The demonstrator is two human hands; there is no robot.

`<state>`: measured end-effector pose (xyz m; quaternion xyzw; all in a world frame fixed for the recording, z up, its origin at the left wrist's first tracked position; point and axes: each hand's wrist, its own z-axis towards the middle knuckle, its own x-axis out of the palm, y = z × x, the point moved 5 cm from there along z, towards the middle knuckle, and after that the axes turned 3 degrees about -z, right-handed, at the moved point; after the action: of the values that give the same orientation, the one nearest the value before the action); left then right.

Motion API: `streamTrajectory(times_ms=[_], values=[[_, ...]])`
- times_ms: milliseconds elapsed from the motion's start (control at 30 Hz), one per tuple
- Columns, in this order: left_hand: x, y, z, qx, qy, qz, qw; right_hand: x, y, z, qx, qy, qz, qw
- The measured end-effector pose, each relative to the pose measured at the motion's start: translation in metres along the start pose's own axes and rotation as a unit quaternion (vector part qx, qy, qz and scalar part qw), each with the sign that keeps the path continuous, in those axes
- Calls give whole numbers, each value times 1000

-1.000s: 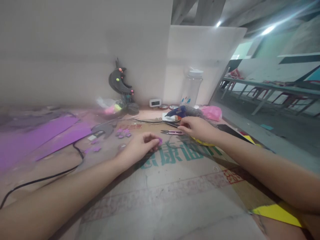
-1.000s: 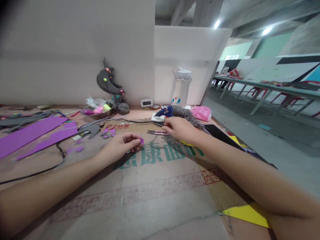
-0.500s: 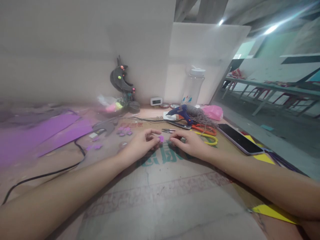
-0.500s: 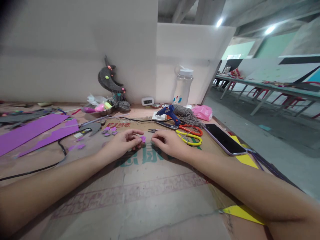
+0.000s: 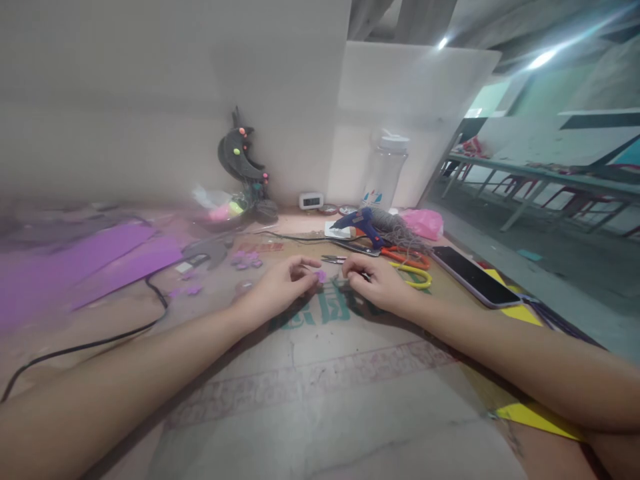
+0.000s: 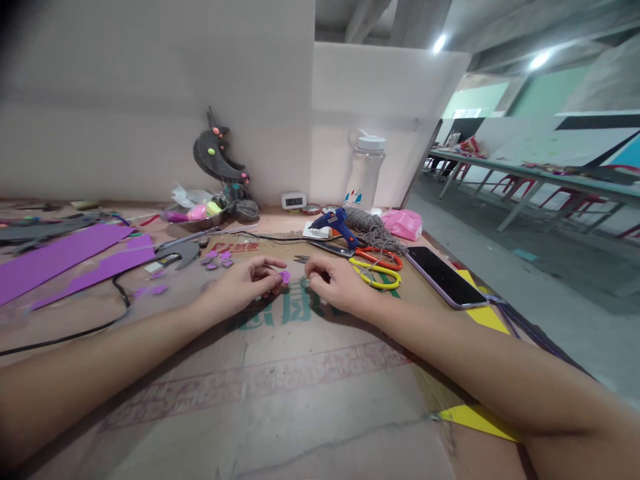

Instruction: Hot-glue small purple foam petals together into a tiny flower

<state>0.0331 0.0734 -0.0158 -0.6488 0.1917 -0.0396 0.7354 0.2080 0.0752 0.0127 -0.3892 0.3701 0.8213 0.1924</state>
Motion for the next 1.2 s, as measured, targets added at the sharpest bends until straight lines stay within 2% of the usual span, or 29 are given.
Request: streamTrajectory(times_ms=[300,533,667,800,933,1033,1200], values=[[1,-3,-2,-5,-1,16,1000,2,-3,1,-13,3,37,999],[1,-2,-2,-13,4,23,1000,1,-3,1,65,7,63,996],[1,-1,-1,-1,2,14,1000,2,-4,1,77,14,84,993],[1,0,0,1,6,11,1000,2,-4,1,47,-3,26,999],[1,-1,-1,-1,20,22,1000,2,1,1,-4,12,-37,999],[1,-2,-2,-5,20,27,999,0,3,1,-20,24,-44,999],[1,-3,-2,-3,9,4,1000,-1,1,1,-39,114,-90,989]])
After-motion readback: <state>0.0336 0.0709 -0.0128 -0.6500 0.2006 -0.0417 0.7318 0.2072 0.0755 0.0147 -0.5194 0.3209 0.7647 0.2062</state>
